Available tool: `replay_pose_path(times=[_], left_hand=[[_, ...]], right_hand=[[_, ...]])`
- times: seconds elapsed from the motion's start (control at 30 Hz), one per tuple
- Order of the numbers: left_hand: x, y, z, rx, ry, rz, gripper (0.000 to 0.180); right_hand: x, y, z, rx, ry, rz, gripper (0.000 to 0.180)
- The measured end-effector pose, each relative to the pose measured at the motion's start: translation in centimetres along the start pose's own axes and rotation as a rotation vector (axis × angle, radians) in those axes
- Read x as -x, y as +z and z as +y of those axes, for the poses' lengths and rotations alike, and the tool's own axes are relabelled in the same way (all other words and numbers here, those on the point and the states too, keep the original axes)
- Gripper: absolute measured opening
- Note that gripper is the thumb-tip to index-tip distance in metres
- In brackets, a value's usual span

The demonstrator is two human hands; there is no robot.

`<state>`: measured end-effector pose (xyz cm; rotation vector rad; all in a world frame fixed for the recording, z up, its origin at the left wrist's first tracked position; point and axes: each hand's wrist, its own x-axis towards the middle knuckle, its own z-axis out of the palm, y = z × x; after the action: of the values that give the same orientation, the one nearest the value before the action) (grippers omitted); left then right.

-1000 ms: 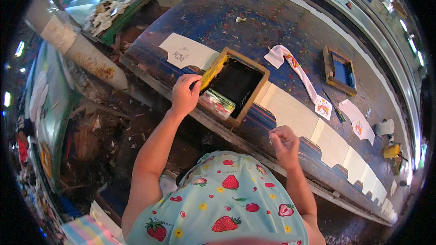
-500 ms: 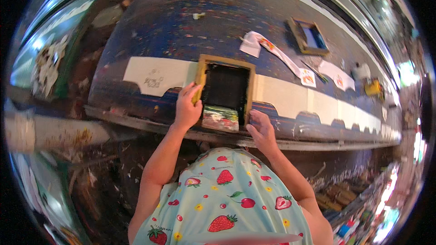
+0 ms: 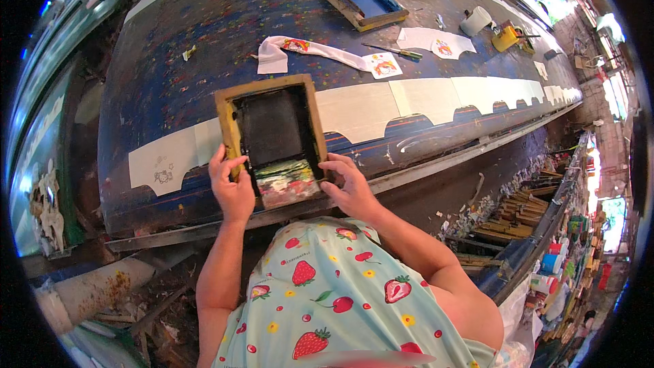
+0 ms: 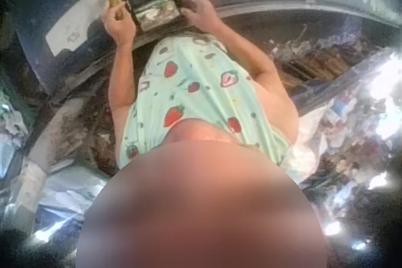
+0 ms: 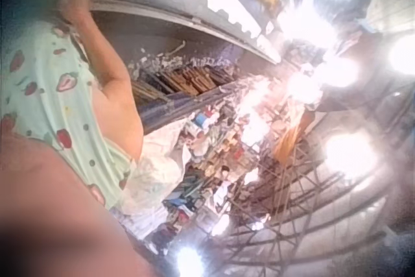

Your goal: The person aligns a white paper sheet on a workbench, then uses a squeegee to spread black ink across a screen-printing frame. After inking, the person places another white paper sheet onto the bench and smooths it down with both hands.

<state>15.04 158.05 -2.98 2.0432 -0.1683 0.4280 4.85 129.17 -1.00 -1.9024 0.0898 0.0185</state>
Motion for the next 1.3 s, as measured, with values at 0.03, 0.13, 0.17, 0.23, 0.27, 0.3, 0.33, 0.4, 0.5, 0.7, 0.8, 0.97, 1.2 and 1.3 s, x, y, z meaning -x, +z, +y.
replay_pose_path(times=[0.03, 0.13, 0.17, 0.23, 0.27, 0.3, 0.33, 0.4, 0.5, 0.7, 0.8, 0.97, 1.2, 1.3], left_hand=[[0.1, 1.5, 0.8, 0.01, 0.033, 0.009, 0.032], [0.6, 7.5, 3.1, 0.039, 0.068, 0.007, 0.03], [0.8, 9.4, 3.9, 0.047, 0.078, 0.01, 0.03], [1.5, 13.2, 5.7, 0.079, 0.07, 0.02, 0.03], [1.9, 14.8, 6.5, 0.085, 0.07, 0.017, 0.029], [2.4, 16.2, 7.2, 0.107, 0.051, 0.01, 0.028], [2.9, 17.5, 7.7, 0.115, 0.035, 0.006, 0.028], [3.7, 19.0, 8.5, 0.14, -0.029, -0.019, 0.027], [4.3, 20.3, 8.7, 0.208, -0.119, -0.043, 0.027], [4.6, 21.4, 8.0, 0.299, -0.288, -0.03, 0.021], [4.6, 21.7, 7.9, 0.322, -0.307, -0.021, 0.02], [4.4, 21.5, 8.0, 0.323, -0.358, -0.05, 0.019], [4.5, 21.3, 8.2, 0.26, -0.306, -0.055, 0.018], [4.3, 21.3, 8.3, 0.277, -0.278, -0.062, 0.02]], right_hand=[[0.2, -1.2, 0.5, 0.003, -0.019, 0.05, 0.048], [0.5, -6.2, 2.7, 0.095, -0.079, 0.146, 0.047], [0.6, -8.0, 3.5, 0.094, -0.064, 0.163, 0.046], [0.8, -11.4, 4.7, 0.062, -0.06, 0.197, 0.044], [1.0, -13.0, 5.3, 0.049, -0.037, 0.205, 0.044], [1.3, -14.5, 5.8, -0.006, -0.007, 0.207, 0.044], [1.4, -15.9, 6.2, 0.058, -0.026, 0.204, 0.044], [1.5, -18.1, 6.7, 0.088, 0.005, 0.187, 0.043], [1.8, -19.9, 6.4, 0.029, 0.04, 0.16, 0.042], [1.7, -20.6, 4.0, 0.529, -0.521, 0.027, 0.049], [1.1, -19.8, 3.0, 0.606, -0.628, -0.124, 0.053], [-0.7, -18.5, 1.7, 0.731, -0.674, -0.183, 0.052], [-3.6, -18.3, -0.5, 0.823, -0.623, -0.174, 0.044], [-4.6, -18.2, -1.1, 0.875, -0.56, -0.256, 0.043]])
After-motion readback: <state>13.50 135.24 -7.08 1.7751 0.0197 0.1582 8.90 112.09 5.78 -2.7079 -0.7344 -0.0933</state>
